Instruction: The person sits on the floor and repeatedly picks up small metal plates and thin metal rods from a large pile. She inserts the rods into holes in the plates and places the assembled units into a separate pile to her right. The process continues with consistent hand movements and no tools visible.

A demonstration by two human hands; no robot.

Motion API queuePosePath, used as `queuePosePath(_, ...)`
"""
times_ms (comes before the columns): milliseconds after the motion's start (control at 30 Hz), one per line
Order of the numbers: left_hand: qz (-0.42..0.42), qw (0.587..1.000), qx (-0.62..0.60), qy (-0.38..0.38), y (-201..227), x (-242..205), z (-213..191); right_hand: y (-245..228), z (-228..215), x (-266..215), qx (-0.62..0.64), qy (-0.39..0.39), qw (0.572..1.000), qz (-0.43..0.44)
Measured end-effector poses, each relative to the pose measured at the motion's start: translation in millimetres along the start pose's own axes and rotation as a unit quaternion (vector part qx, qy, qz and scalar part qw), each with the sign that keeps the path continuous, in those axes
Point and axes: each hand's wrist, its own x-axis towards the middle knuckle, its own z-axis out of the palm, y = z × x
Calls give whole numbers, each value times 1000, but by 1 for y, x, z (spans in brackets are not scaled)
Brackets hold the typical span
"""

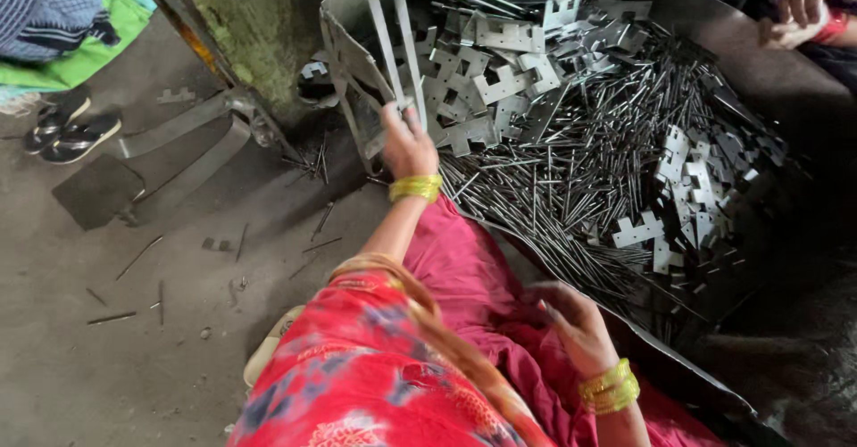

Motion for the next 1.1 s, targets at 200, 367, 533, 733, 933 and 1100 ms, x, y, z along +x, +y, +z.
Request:
queuePosePath(200,64,970,-130,-195,82,-53,-29,-25,27,76,27,132,990,-32)
queuePosePath(367,114,916,-34,-382,77,-124,-60,-26,35,165,-135,193,958,-162)
queuePosePath(533,176,949,126,-230,27,-90,-20,-74,24,240,-529,287,794,-88)
queuePosePath(733,-78,946,276,-149,0,-60,27,-86,25,366,-742,252,621,18)
queuePosePath(933,-16,944,300,-137,-8,-65,21,-38,4,400,-791,231,565,-34)
queuePosePath(1100,-29,943,288,-163,-3,-64,19,-17,-17,309,-826,239,508,-58)
